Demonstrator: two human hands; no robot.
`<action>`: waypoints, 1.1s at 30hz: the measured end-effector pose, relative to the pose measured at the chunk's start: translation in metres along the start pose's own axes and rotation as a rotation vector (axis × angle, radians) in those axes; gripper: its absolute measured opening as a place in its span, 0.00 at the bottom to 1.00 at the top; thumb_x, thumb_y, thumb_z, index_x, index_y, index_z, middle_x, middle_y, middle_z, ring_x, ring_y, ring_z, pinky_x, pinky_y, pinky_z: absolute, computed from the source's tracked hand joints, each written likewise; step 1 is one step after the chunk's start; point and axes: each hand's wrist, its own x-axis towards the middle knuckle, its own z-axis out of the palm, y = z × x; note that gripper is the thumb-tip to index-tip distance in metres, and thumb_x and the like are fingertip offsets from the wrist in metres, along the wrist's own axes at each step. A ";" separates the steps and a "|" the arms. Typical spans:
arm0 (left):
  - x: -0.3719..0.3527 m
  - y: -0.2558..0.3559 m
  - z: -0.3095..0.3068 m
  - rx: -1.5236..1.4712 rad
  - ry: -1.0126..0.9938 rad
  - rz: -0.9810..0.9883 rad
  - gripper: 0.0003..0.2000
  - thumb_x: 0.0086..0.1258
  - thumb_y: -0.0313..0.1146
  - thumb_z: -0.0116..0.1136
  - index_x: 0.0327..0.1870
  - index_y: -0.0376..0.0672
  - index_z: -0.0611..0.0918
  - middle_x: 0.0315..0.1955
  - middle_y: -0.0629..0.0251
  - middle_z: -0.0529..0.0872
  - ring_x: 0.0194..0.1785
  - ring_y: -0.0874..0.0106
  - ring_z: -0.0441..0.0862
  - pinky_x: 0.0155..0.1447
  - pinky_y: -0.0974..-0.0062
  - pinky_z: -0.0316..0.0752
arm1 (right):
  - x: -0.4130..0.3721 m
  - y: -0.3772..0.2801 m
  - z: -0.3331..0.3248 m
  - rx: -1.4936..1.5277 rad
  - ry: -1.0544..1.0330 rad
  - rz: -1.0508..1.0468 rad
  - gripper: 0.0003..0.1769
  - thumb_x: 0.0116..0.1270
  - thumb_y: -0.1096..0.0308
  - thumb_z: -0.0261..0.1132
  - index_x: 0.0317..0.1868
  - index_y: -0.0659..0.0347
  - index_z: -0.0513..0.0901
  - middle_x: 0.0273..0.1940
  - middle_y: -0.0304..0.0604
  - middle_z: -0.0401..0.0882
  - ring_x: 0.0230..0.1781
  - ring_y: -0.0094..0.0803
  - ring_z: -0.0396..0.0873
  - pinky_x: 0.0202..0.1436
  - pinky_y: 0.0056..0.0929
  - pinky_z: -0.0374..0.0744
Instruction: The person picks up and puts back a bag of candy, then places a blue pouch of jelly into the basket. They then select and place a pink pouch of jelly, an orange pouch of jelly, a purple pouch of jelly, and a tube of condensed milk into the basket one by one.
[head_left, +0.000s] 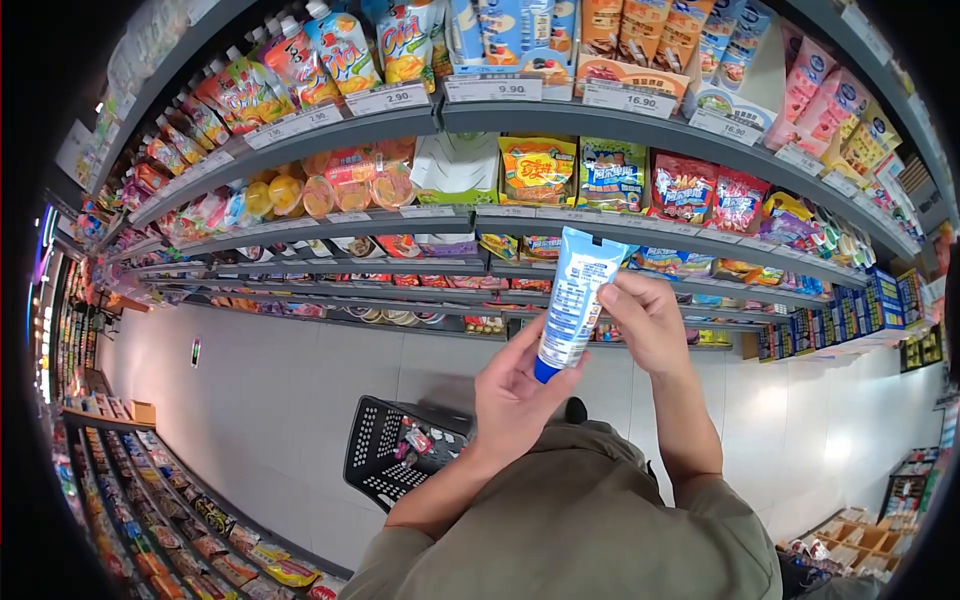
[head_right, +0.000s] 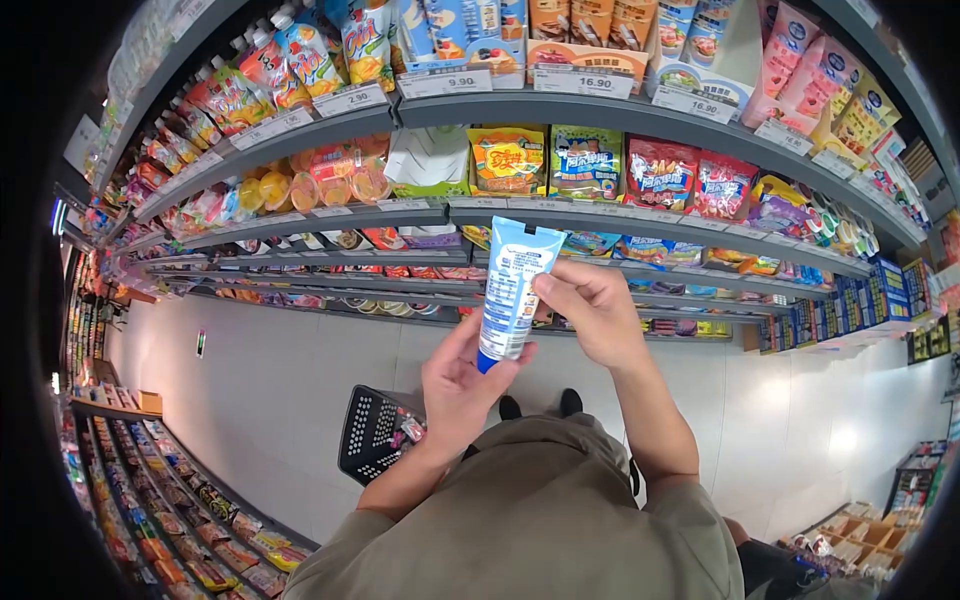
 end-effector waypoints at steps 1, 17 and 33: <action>-0.003 -0.006 0.003 -0.003 -0.024 0.009 0.29 0.72 0.17 0.57 0.74 0.29 0.64 0.62 0.48 0.79 0.62 0.62 0.81 0.66 0.63 0.79 | -0.002 -0.004 -0.007 -0.016 -0.002 0.035 0.17 0.76 0.66 0.62 0.54 0.72 0.84 0.44 0.42 0.86 0.42 0.23 0.80 0.44 0.25 0.77; -0.016 -0.048 0.086 0.003 0.131 -0.072 0.26 0.73 0.22 0.59 0.70 0.28 0.69 0.63 0.46 0.80 0.62 0.61 0.82 0.68 0.58 0.77 | -0.014 -0.024 -0.078 0.062 -0.170 0.116 0.13 0.75 0.68 0.63 0.45 0.73 0.87 0.36 0.40 0.86 0.34 0.21 0.80 0.38 0.24 0.77; -0.041 -0.056 0.110 0.026 0.298 -0.035 0.27 0.72 0.25 0.62 0.70 0.29 0.70 0.63 0.47 0.81 0.62 0.59 0.83 0.68 0.58 0.76 | -0.008 -0.018 -0.082 0.064 -0.413 0.171 0.13 0.73 0.69 0.65 0.49 0.72 0.87 0.39 0.47 0.88 0.36 0.26 0.83 0.39 0.27 0.81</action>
